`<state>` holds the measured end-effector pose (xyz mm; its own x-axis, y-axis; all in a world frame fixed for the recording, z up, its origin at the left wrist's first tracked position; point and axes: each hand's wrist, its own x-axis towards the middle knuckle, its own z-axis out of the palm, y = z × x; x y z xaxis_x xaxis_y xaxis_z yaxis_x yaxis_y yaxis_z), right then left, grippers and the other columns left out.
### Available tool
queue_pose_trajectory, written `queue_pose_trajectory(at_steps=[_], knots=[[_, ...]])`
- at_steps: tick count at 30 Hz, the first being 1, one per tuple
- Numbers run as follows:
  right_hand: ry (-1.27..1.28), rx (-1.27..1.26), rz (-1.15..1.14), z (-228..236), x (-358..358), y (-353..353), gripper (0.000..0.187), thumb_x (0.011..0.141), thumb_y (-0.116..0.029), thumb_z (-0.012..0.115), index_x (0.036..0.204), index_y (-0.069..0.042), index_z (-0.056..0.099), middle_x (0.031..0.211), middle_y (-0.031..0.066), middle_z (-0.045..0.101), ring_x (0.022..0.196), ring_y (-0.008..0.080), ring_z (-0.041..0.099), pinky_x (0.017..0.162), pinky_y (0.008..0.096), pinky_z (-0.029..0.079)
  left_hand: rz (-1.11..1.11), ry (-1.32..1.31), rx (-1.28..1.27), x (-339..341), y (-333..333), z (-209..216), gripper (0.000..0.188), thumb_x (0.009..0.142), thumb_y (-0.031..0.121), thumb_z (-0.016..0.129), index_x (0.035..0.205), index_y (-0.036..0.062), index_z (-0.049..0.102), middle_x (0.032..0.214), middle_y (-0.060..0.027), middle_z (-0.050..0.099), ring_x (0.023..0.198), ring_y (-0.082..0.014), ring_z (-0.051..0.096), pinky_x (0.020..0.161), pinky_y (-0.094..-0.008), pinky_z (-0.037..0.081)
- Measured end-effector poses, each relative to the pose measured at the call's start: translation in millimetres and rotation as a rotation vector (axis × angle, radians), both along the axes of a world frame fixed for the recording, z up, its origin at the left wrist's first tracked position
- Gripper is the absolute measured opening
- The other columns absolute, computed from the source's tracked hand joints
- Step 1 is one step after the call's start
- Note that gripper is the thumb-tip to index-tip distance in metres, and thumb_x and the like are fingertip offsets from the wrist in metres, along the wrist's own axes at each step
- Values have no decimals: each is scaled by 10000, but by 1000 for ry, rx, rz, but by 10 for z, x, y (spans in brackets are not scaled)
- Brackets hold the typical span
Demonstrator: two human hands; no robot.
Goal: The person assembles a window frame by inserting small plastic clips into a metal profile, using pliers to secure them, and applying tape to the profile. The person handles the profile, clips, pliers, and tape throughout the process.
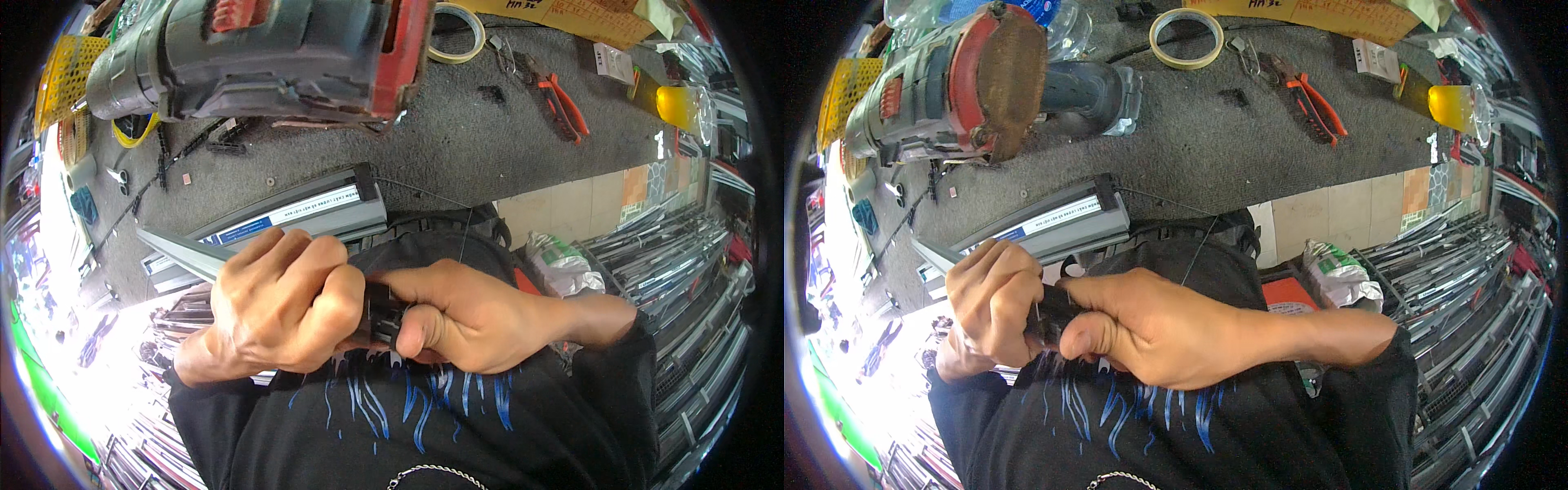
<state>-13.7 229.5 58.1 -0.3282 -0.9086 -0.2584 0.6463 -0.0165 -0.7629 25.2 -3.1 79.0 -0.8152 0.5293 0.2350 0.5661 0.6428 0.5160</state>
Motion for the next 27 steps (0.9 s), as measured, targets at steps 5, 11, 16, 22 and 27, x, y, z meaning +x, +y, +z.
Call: queue_pose_trajectory(at_steps=[5,11,16,22,27], knots=[[38,57,51,16,-12,41,355,1117,-313,581,1016,26,611,750,178,661,667,295,660,641,411,502,-6,2,-1,68,38,-77,445,696,288,726,1018,51,531,871,-83,574,620,-191,566,509,-334,429],[172,34,133,68,-184,44,275,1074,-206,622,971,48,607,783,255,668,761,467,686,638,444,503,-3,41,3,86,65,-82,440,677,261,728,1002,55,515,848,-69,562,576,-165,524,471,-314,393],[238,54,174,130,-255,4,201,1031,-106,638,924,59,597,830,281,687,837,492,691,665,472,524,3,43,8,80,74,-39,458,650,236,719,1003,52,492,831,-69,556,563,-158,509,458,-306,382],[183,9,138,170,-263,-38,72,976,5,638,941,68,631,913,257,749,931,445,738,753,456,578,18,72,25,32,68,-18,508,576,210,684,1001,42,463,826,-80,558,552,-165,516,436,-301,369],[245,-6,191,194,-298,-31,129,909,67,600,1031,30,622,890,178,771,842,413,746,673,440,562,42,80,32,42,104,-19,497,566,254,660,984,60,475,779,-65,542,516,-157,495,411,-293,350]])
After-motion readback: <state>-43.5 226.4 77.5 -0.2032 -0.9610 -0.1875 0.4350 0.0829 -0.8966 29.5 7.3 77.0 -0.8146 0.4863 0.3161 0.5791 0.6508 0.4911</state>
